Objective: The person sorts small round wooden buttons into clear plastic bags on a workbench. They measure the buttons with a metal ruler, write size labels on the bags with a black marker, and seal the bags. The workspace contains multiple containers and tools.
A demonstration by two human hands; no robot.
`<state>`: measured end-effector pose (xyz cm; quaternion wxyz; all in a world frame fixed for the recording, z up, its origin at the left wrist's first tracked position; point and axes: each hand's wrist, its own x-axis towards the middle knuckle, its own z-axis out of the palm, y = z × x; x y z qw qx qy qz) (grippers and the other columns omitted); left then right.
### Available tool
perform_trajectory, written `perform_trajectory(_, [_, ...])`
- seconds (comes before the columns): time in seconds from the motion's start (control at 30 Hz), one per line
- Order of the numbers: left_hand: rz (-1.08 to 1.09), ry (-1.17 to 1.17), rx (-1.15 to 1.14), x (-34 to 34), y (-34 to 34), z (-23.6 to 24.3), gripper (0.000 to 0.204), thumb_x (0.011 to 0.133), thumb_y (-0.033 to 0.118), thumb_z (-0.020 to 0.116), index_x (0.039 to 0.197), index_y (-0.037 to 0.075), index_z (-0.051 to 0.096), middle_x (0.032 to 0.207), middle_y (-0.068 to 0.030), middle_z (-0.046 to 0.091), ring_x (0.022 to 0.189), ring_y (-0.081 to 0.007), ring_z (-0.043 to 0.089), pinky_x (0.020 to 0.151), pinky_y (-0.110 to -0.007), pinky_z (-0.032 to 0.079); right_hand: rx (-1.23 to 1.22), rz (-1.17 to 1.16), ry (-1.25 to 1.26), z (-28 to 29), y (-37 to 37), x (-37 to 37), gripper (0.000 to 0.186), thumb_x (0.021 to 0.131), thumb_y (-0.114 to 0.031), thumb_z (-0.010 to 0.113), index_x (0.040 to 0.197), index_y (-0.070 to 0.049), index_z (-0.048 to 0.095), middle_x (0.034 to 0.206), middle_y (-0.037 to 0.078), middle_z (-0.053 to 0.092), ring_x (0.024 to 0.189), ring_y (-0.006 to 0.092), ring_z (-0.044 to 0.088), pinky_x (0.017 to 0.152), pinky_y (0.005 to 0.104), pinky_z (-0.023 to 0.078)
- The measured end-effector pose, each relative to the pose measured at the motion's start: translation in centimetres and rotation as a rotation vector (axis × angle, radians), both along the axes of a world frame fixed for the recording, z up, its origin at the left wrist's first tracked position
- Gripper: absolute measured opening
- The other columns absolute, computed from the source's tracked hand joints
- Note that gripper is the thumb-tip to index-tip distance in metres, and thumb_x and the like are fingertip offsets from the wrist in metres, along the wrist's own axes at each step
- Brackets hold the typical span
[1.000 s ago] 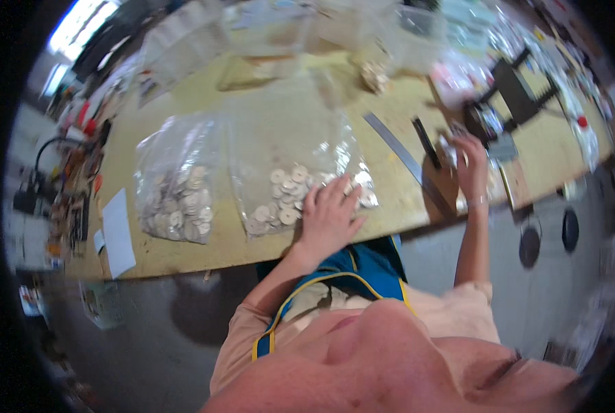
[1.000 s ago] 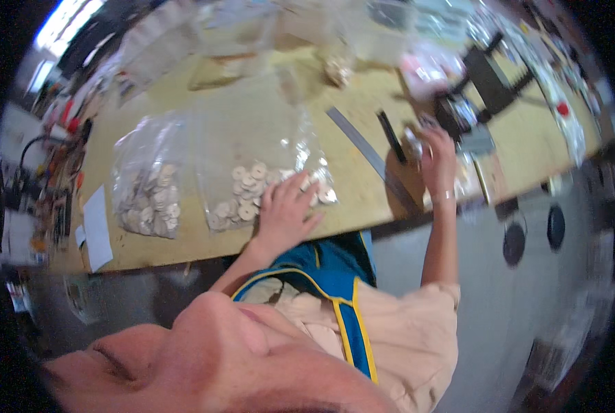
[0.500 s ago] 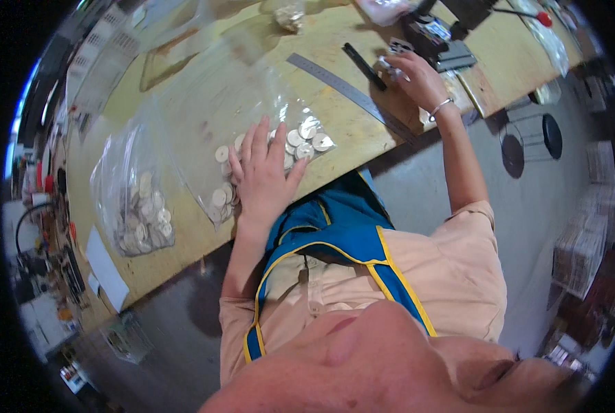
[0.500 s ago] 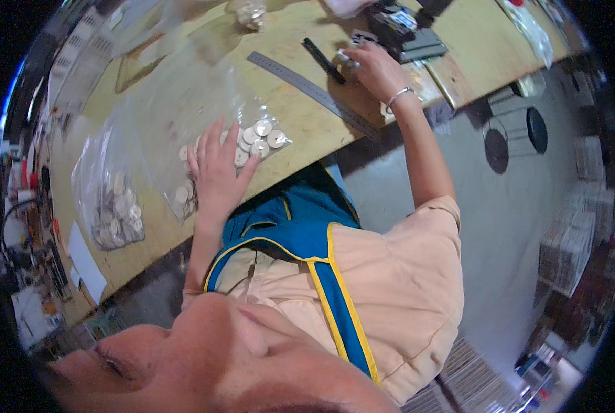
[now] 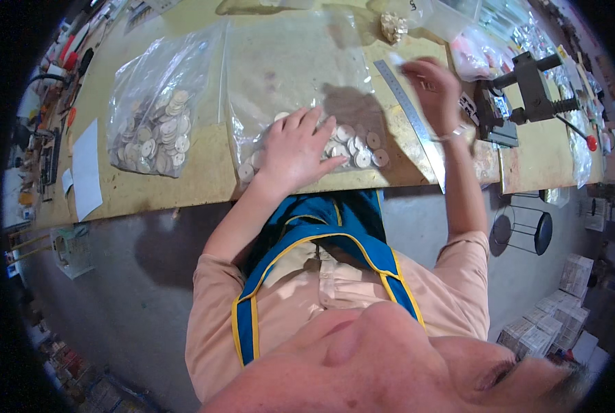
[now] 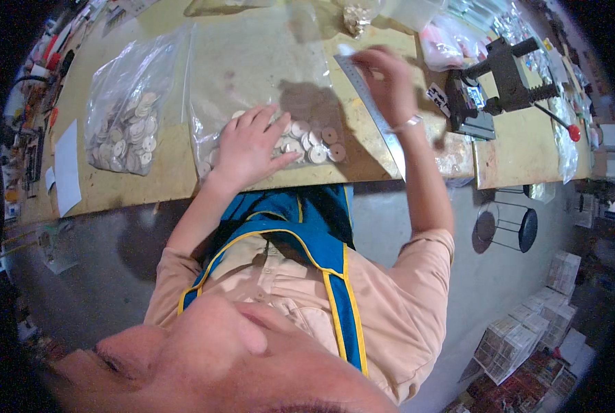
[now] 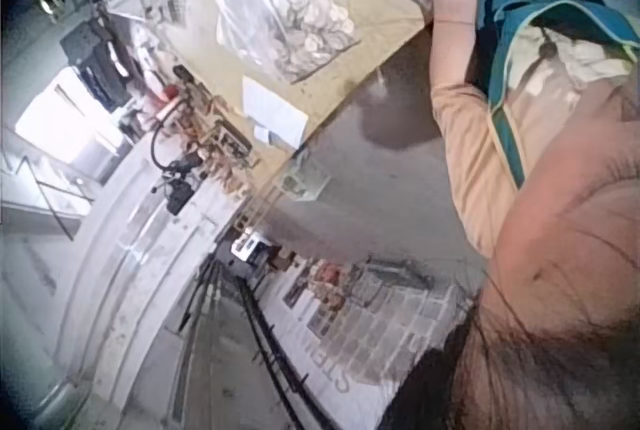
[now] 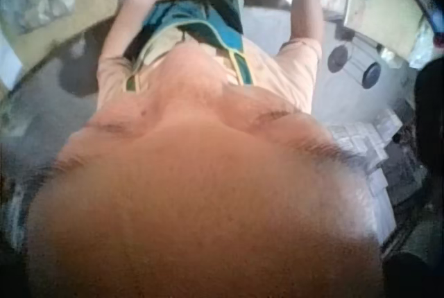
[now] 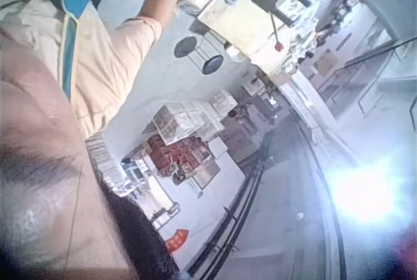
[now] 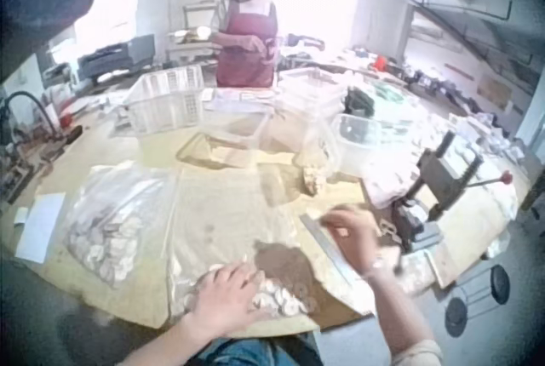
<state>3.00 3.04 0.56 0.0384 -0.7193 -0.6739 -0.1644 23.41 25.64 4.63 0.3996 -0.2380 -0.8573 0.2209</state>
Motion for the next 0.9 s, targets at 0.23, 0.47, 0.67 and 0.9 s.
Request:
perform_trajectory(0.23, [-0.005, -0.056, -0.003, 0.8, -0.4, 0.1, 0.069, 0.084, 0.061, 0.067, 0.134, 0.014, 0.061, 0.139, -0.0155, 0.055, 0.136, -0.0333, 0.045, 0.111, -0.053, 0.035, 0.106, 0.25, -0.382, -4.9, 0.2, -12.1, 0.015, 0.084, -0.002, 0.063, 0.093, -0.005, 0.073, 0.096, 0.014, 0.068, 0.089, 0.0364, 0.067, 0.078, 0.0424, 0.055])
perform_trajectory(0.47, [-0.025, -0.074, -0.06, 0.6, -0.4, 0.2, 0.071, 0.081, 0.058, 0.07, 0.134, 0.012, 0.061, 0.14, -0.0174, 0.055, 0.137, -0.0358, 0.045, 0.111, -0.059, 0.033, 0.328, 0.031, -0.485, -7.3, 10.4, -18.9, 0.013, 0.084, -0.007, 0.062, 0.09, -0.006, 0.073, 0.096, 0.015, 0.069, 0.085, 0.0379, 0.068, 0.074, 0.0447, 0.055])
perform_trajectory(0.67, [-0.04, -0.125, -0.13, 0.2, -0.3, 0.3, 0.068, 0.083, 0.055, 0.069, 0.133, 0.011, 0.061, 0.14, -0.021, 0.055, 0.137, -0.0385, 0.044, 0.11, -0.063, 0.029, 0.263, 0.543, -0.314, -6.6, -0.9, -23.1, 0.012, 0.08, -0.004, 0.064, 0.089, -0.007, 0.071, 0.092, 0.013, 0.066, 0.084, 0.0364, 0.067, 0.073, 0.0437, 0.056])
perform_trajectory(0.9, [-0.004, -0.178, -0.022, 0.2, -0.1, -1.4, 0.066, 0.088, 0.055, 0.061, 0.137, 0.012, 0.059, 0.141, -0.0222, 0.054, 0.136, -0.0392, 0.045, 0.111, -0.063, 0.028, 0.323, 0.316, -0.419, -6.7, 4.5, -29.6, 0.011, 0.083, -0.009, 0.065, 0.089, -0.005, 0.073, 0.093, 0.014, 0.067, 0.087, 0.037, 0.066, 0.077, 0.0436, 0.055])
